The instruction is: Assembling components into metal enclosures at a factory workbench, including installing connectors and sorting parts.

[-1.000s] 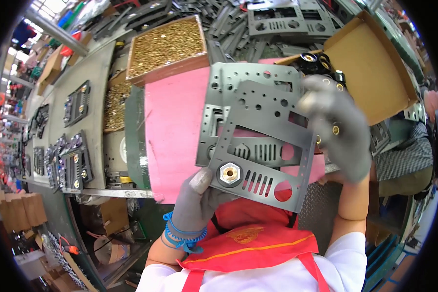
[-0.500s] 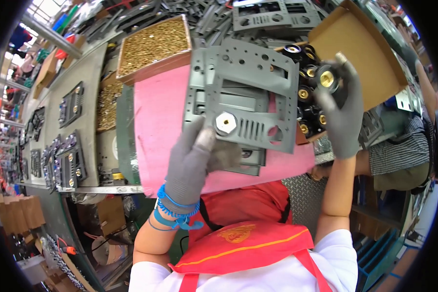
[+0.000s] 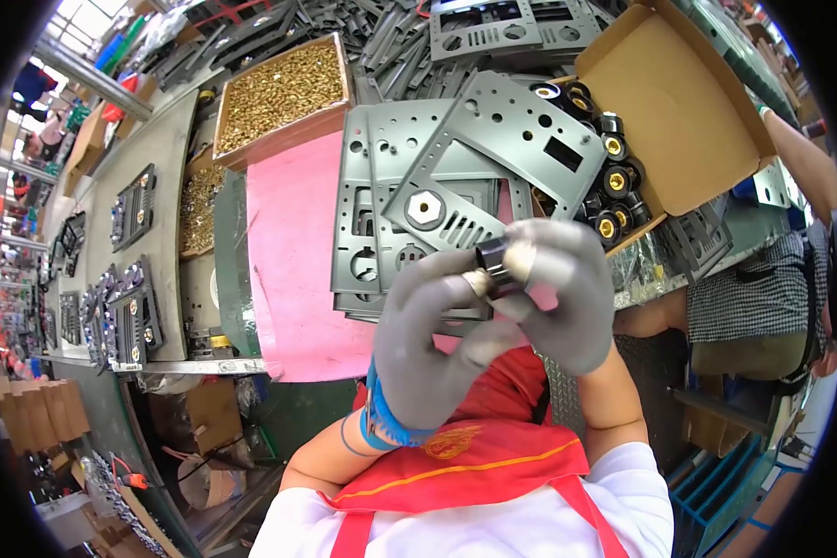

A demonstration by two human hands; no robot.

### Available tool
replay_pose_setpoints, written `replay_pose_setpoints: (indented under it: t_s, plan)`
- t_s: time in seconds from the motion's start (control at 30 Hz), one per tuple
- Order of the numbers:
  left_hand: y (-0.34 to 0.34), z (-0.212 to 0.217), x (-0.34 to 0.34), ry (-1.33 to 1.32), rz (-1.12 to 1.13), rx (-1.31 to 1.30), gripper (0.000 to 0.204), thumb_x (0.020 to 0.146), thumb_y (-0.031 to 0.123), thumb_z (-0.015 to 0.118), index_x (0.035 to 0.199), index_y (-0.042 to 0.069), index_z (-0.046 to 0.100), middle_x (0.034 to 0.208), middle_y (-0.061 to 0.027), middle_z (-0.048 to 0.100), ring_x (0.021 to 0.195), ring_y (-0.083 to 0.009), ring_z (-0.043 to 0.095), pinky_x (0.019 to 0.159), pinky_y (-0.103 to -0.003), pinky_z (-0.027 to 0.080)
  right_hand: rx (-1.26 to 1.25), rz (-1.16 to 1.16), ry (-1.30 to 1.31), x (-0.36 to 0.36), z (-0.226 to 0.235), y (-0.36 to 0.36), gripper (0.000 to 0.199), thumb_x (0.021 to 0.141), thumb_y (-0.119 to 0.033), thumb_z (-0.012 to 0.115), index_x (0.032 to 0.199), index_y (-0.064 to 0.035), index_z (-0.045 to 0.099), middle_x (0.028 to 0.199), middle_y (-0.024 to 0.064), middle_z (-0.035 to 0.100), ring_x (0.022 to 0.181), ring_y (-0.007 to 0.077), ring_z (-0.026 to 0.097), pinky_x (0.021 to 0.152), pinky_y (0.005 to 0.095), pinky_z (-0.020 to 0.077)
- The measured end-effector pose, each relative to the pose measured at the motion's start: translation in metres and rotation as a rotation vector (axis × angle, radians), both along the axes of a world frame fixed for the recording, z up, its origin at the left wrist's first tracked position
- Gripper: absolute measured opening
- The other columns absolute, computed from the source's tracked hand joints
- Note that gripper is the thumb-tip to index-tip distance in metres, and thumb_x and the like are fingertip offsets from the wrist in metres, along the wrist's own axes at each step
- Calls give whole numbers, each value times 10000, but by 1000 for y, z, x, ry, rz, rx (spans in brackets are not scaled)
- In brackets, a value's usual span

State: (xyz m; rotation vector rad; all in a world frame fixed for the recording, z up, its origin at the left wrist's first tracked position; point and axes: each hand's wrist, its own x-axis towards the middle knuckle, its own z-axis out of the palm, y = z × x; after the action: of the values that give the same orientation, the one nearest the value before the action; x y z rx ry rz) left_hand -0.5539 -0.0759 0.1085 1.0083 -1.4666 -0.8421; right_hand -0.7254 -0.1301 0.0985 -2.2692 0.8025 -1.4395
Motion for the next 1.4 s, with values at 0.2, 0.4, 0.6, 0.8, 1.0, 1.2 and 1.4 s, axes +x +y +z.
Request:
replay_pose_setpoints:
  t_s: [0.2, 0.4, 0.6, 0.8, 1.0, 1.2, 1.4]
  plan:
    - [4, -23, 14, 984, -241, 571, 267, 869, -17, 678, 1114, 48, 595, 1169, -128, 644, 1013, -206, 653, 847, -324, 560, 217, 233, -146, 7, 12, 9, 524, 745, -166, 822, 1221, -45, 637, 1110, 130, 605, 972, 293, 628, 836, 406, 523]
    - [6, -40, 24, 1015, -306, 497, 186, 873, 4, 681, 1040, 47, 610, 1092, -73, 663, 967, -151, 644, 856, -319, 552, 313, 93, 32, 13, 25, 17, 429, 753, -140, 822, 1147, -32, 690, 994, 91, 585, 852, 228, 597, 718, 335, 488]
    - [14, -36, 31, 1057, -393, 588, 149, 920, 79, 657, 1053, 24, 616, 1070, -66, 671, 965, -128, 641, 861, -288, 532, -14, 430, 143, 16, 45, 9, 283, 802, -51, 655, 1075, -91, 722, 1059, 67, 654, 961, 256, 575, 802, 356, 447]
    - [14, -33, 28, 1276, -594, 716, 201, 929, 109, 648, 1109, 41, 591, 1120, -75, 644, 1046, -173, 625, 925, -337, 502, 137, 795, 63, 22, 47, 10, 266, 811, -51, 679, 1076, -62, 684, 1103, 146, 651, 1022, 319, 634, 918, 437, 495]
    - [22, -31, 27, 1185, -560, 604, 228, 846, 174, 745, 1035, 108, 635, 1146, -106, 635, 1061, -207, 619, 924, -357, 499, 69, -188, 119, -2, 43, 3, 465, 701, -163, 833, 1111, -71, 633, 1227, 172, 614, 1154, 361, 584, 974, 442, 474]
    - [18, -38, 26, 1133, -583, 614, 282, 843, 223, 766, 1073, 106, 651, 1192, -161, 623, 1077, -245, 615, 939, -359, 491, 261, 251, 27, 7, 41, 12, 667, 669, -236, 901, 1233, -70, 587, 1365, 192, 518, 1242, 368, 530, 1005, 435, 456]
    - [21, -44, 26, 1179, -536, 554, 205, 900, 52, 659, 1083, 83, 571, 1225, -122, 618, 1132, -213, 606, 999, -378, 478, 159, 51, -20, 8, 48, 7, 596, 647, -116, 867, 1166, -68, 577, 1251, 163, 559, 1096, 304, 584, 903, 394, 490]
